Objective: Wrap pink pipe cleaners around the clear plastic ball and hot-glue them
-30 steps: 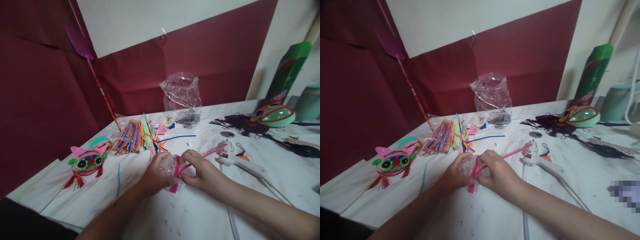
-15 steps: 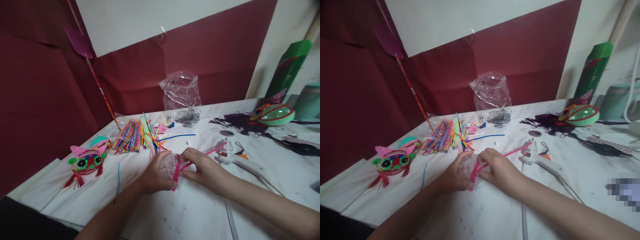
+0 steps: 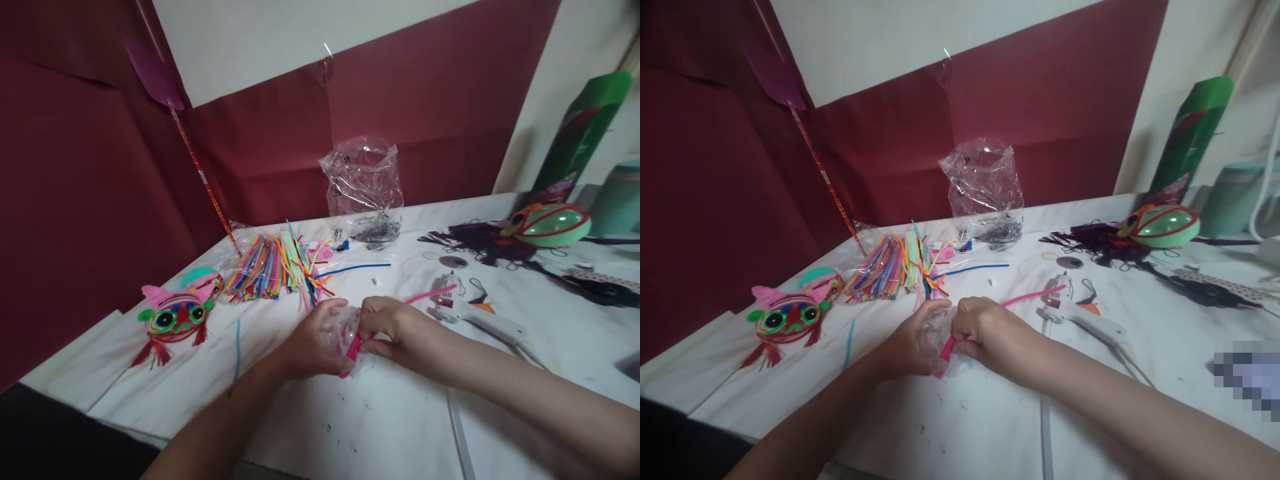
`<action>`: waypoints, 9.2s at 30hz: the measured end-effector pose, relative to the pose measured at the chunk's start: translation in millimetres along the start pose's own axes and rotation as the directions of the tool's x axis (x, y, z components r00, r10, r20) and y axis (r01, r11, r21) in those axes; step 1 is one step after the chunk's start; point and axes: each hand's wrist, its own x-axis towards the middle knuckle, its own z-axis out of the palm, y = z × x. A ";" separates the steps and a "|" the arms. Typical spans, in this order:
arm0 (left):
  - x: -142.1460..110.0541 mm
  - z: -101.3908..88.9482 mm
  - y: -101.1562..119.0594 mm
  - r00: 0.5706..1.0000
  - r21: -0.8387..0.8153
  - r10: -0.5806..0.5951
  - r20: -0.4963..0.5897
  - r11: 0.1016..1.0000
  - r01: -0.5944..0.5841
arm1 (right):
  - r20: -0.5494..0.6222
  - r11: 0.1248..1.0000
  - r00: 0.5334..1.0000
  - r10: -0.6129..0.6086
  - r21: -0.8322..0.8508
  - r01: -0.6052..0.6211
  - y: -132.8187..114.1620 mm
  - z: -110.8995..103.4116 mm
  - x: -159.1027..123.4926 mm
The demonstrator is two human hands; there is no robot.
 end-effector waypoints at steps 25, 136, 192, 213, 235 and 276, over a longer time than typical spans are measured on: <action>-0.5 2.6 4.3 0.999 0.052 0.025 -0.029 0.998 -0.023 | -0.003 0.988 0.989 0.148 0.055 -0.147 -11.6 -13.6 -3.3; -2.7 4.2 0.7 0.997 -0.003 0.010 -0.082 1.000 -0.010 | -0.132 0.961 0.977 -0.166 -0.242 0.131 -4.2 17.1 -10.1; 5.4 7.8 -36.9 0.941 0.100 0.255 -0.222 0.966 -0.238 | -0.249 0.986 0.965 0.081 -0.121 -0.114 -1.4 19.5 -9.9; 2.7 6.2 -19.6 0.960 0.117 0.147 -0.239 0.986 -0.121 | -0.256 0.995 0.962 0.098 0.016 -0.097 6.8 17.3 -8.0; 3.8 7.0 -18.7 0.957 0.080 0.150 -0.248 0.988 -0.134 | -0.266 0.986 0.950 0.164 0.075 -0.149 13.8 21.1 -7.3; 1.1 -8.3 -12.0 0.996 0.016 0.052 -0.077 0.999 -0.051 | -0.285 0.969 0.934 0.215 0.180 -0.168 7.3 24.1 -3.6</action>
